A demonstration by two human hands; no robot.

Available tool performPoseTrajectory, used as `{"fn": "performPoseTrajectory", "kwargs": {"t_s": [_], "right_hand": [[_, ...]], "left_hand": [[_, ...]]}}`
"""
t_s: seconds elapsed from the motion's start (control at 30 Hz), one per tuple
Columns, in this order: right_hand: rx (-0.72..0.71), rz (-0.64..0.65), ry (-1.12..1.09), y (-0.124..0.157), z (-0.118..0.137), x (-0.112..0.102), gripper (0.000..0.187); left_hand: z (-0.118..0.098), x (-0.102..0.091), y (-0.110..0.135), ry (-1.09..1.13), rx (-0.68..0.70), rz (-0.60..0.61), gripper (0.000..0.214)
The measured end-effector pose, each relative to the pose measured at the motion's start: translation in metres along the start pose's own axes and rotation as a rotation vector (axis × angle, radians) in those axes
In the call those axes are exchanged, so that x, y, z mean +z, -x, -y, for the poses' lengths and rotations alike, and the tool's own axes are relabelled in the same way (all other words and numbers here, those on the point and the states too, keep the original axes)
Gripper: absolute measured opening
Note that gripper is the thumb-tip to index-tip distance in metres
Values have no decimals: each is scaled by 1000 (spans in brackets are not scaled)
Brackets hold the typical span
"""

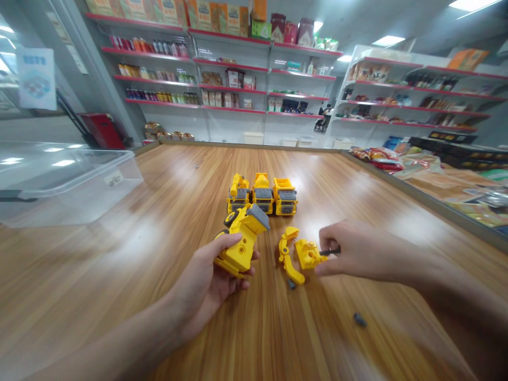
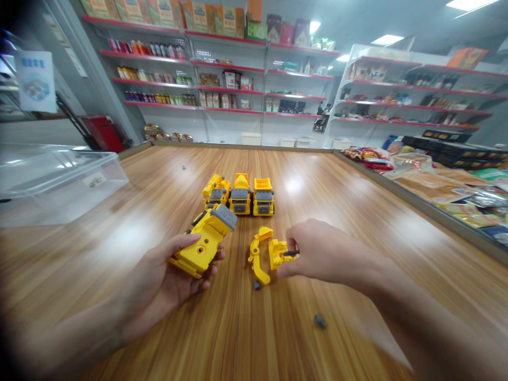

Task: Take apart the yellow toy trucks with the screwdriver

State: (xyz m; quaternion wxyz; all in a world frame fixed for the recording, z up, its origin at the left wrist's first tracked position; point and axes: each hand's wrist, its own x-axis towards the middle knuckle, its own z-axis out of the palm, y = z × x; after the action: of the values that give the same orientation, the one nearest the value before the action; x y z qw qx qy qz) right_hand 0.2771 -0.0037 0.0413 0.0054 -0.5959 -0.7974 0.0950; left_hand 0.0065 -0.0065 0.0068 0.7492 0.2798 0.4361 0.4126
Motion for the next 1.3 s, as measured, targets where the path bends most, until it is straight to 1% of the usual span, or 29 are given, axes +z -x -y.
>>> {"fn": "performPoseTrajectory", "kwargs": {"t_s": [0.1, 0.2, 0.3, 0.37, 0.43, 0.5, 0.57, 0.63, 0.67, 0.7, 0.73, 0.87, 0.97, 1.07, 1.13, 1.23, 1.3], "right_hand": [[24, 281, 32, 15, 1, -5, 26], [78, 472, 47, 20, 4, 2, 24], [42, 611, 76, 16, 7, 12, 18], [-14, 642, 95, 13, 10, 15, 13], [-75, 585, 102, 11, 12, 13, 7], [-139, 461, 60, 8, 11, 10, 4], [-160, 260, -45, 2, 7, 8, 6], [-117, 45, -150, -7, 1, 9, 9], [-84, -39, -183, -12, -3, 11, 11], [-65, -80, -198, -16, -6, 14, 11], [-50, -105, -205, -20, -9, 16, 11], [-39, -131, -214, -26, -15, 26, 13], [-47, -155, -213, -26, -14, 25, 20], [-63, -193, -206, -22, -6, 21, 24], [-154, -187, -206, -18, 3, 20, 19], [-410, -110, -171, -11, 18, 24, 10], [-487, -55, -118, -8, 26, 29, 9]], "left_hand": [[-1, 1, 1, -15, -12, -4, 34], [-1, 1, -1, -13, -9, -14, 33], [1, -1, -3, -7, -5, -26, 32], [2, -3, -5, -6, 5, -30, 31], [3, -4, -5, -3, 14, -31, 31], [4, -5, -6, -2, 17, -31, 32], [4, -5, -6, 0, 14, -29, 33], [4, -6, -6, 2, 13, -28, 33], [4, -6, -6, 4, 13, -28, 33], [4, -6, -5, 5, 13, -28, 32], [4, -6, -5, 6, 13, -26, 32], [3, -5, -4, 11, 16, -16, 31], [1, -5, -4, 11, 5, -15, 33], [1, -4, -4, 8, -10, -22, 34], [2, -4, -4, 3, -13, -27, 36], [2, -5, -4, -28, -34, -19, 40], [1, -5, -4, -67, -48, -2, 44]]}}
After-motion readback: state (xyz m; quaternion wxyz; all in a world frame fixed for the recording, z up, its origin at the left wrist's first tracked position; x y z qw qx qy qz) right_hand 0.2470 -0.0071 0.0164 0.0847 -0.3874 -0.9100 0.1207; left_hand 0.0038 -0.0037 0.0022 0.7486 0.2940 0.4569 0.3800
